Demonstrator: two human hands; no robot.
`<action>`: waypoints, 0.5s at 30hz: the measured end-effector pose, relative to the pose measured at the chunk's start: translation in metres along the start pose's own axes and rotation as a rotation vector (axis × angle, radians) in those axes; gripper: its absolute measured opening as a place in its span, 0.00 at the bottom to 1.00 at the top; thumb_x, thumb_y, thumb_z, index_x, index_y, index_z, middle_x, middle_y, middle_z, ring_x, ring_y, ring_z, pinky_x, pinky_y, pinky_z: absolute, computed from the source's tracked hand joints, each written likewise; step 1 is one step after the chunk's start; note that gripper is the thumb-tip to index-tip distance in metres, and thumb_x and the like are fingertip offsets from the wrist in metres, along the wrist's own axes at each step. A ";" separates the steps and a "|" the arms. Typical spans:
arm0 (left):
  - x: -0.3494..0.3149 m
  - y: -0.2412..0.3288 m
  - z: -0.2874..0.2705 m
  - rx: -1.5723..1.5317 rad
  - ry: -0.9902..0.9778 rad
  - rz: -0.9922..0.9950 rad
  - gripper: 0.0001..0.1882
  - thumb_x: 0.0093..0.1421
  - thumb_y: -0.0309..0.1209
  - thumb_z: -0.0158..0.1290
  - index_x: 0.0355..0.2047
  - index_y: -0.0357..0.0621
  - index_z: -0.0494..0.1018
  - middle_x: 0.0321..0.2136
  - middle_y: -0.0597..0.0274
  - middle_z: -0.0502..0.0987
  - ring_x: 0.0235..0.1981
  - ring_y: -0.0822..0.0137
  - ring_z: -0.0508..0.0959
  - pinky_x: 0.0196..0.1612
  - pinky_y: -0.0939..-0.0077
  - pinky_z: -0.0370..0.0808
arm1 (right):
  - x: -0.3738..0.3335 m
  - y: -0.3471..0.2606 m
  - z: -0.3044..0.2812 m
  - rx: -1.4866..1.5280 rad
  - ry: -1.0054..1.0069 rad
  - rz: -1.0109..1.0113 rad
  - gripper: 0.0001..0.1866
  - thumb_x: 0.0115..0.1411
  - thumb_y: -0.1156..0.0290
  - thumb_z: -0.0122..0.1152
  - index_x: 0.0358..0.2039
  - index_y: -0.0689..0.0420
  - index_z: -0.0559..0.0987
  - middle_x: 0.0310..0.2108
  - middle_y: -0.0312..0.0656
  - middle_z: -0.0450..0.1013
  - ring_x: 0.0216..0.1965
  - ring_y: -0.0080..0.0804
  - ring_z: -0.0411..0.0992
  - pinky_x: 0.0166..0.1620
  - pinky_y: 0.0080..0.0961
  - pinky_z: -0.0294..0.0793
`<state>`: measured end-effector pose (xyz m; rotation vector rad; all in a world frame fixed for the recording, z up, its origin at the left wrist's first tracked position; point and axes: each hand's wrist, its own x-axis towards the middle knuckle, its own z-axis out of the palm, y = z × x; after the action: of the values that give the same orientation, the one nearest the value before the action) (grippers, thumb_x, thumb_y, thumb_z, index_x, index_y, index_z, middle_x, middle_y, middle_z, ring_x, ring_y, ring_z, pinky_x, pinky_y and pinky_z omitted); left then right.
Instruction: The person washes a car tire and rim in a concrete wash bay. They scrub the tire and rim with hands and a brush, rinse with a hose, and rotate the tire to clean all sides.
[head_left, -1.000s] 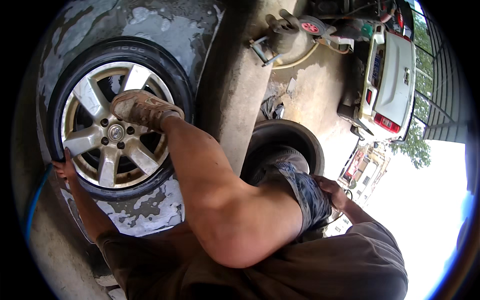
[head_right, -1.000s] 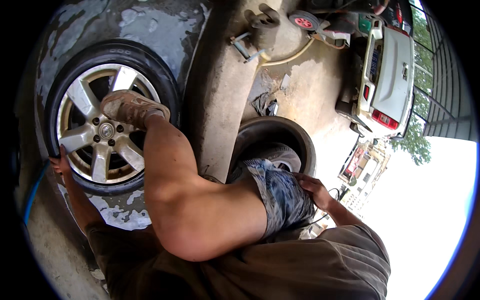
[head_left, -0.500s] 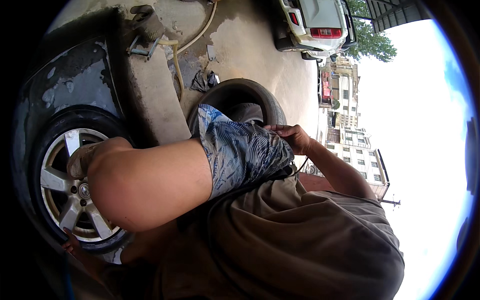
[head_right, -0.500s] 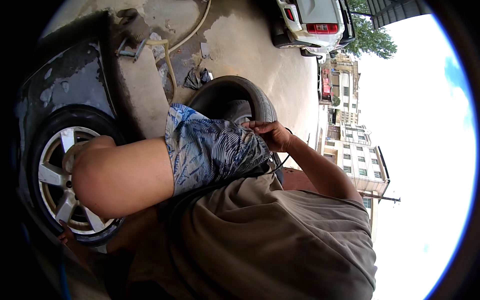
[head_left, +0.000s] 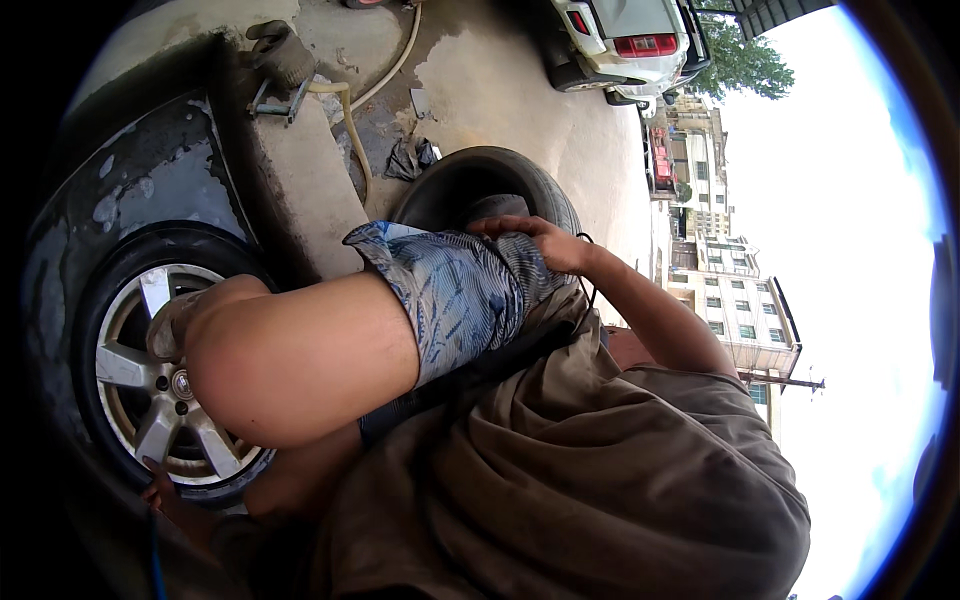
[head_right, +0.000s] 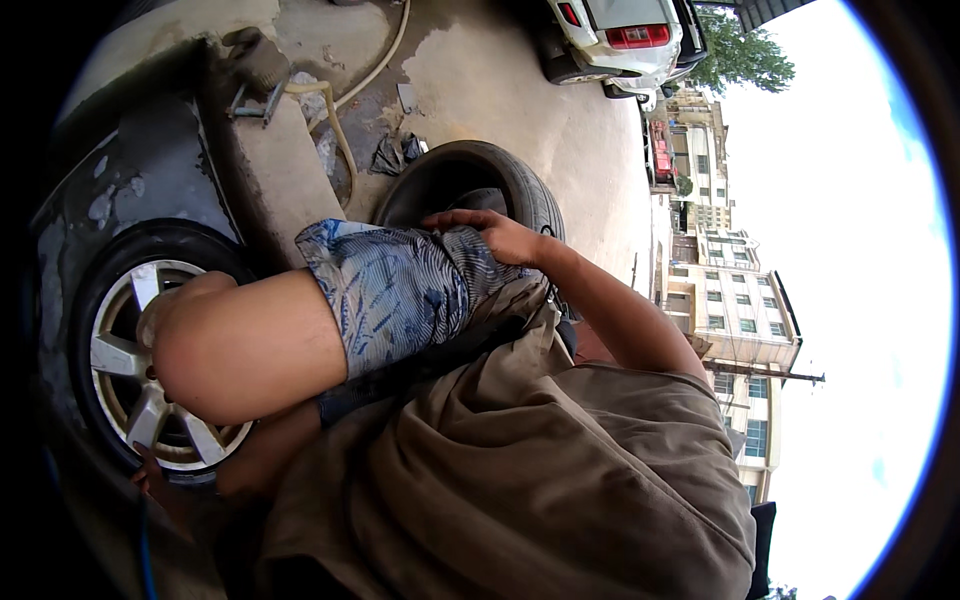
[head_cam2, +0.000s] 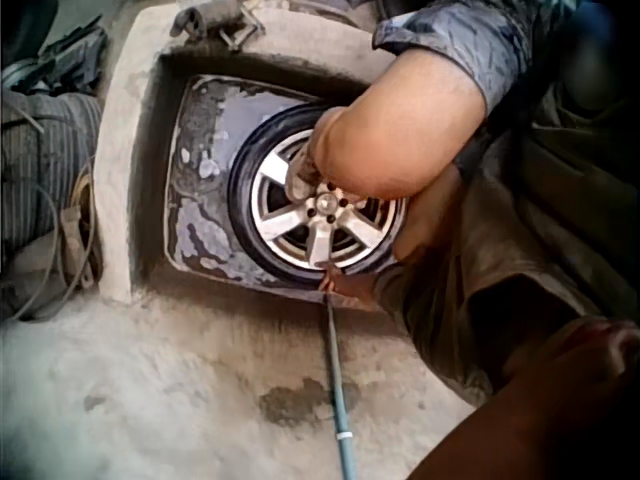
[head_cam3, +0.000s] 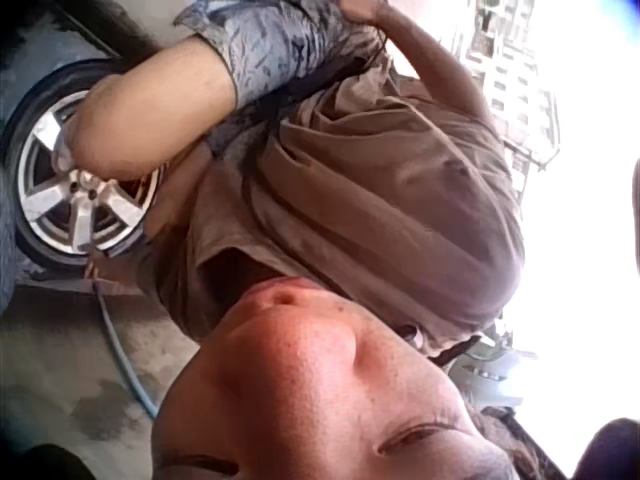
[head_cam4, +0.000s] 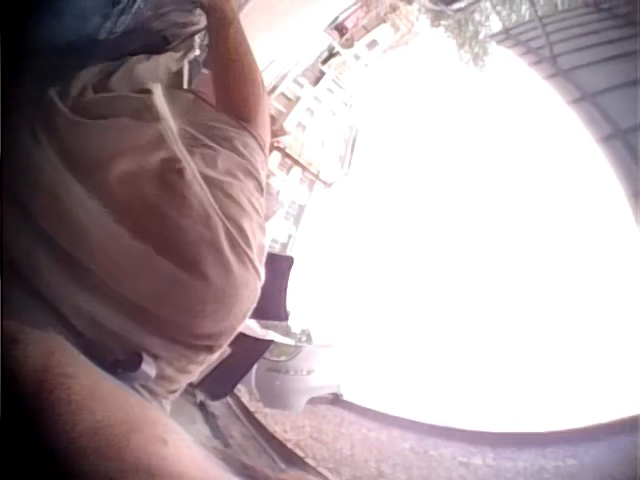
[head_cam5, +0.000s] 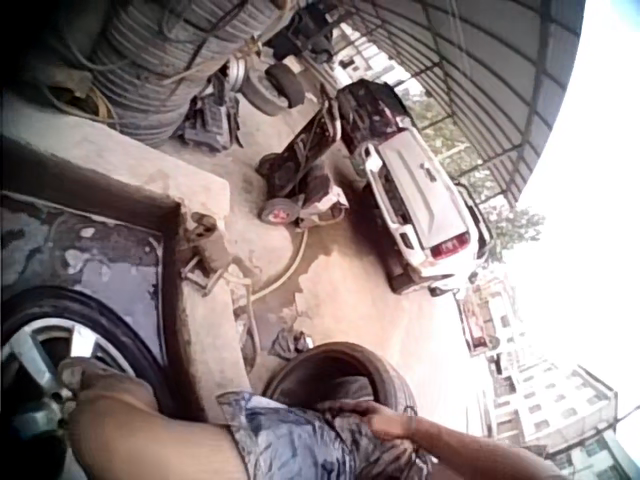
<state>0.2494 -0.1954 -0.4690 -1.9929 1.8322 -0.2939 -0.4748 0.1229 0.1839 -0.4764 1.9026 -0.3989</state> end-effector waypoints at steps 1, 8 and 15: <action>-0.003 -0.001 0.004 0.009 0.030 0.010 0.37 0.58 0.59 0.37 0.64 0.59 0.48 0.42 0.38 0.74 0.39 0.38 0.75 0.39 0.51 0.75 | 0.006 0.005 -0.005 -0.062 -0.019 -0.017 0.25 0.62 0.65 0.53 0.59 0.59 0.67 0.59 0.43 0.64 0.59 0.33 0.63 0.63 0.27 0.57; -0.037 0.010 0.019 0.458 0.649 0.106 0.31 0.66 0.50 0.36 0.67 0.68 0.42 0.45 0.39 0.73 0.43 0.35 0.74 0.39 0.43 0.74 | 0.040 0.023 -0.004 -0.001 -0.114 0.058 0.20 0.64 0.67 0.49 0.56 0.59 0.71 0.56 0.44 0.68 0.56 0.32 0.66 0.61 0.24 0.60; -0.013 -0.003 0.027 0.398 0.541 -0.310 0.63 0.43 0.79 0.37 0.68 0.50 0.36 0.67 0.41 0.39 0.64 0.30 0.44 0.62 0.36 0.48 | 0.045 0.062 -0.025 0.592 -0.135 0.025 0.19 0.60 0.58 0.52 0.42 0.60 0.73 0.39 0.35 0.73 0.39 0.21 0.71 0.45 0.17 0.72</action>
<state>0.2622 -0.1776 -0.4902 -2.0152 1.5564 -1.2898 -0.5216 0.1550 0.1268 -0.0802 1.5608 -0.8557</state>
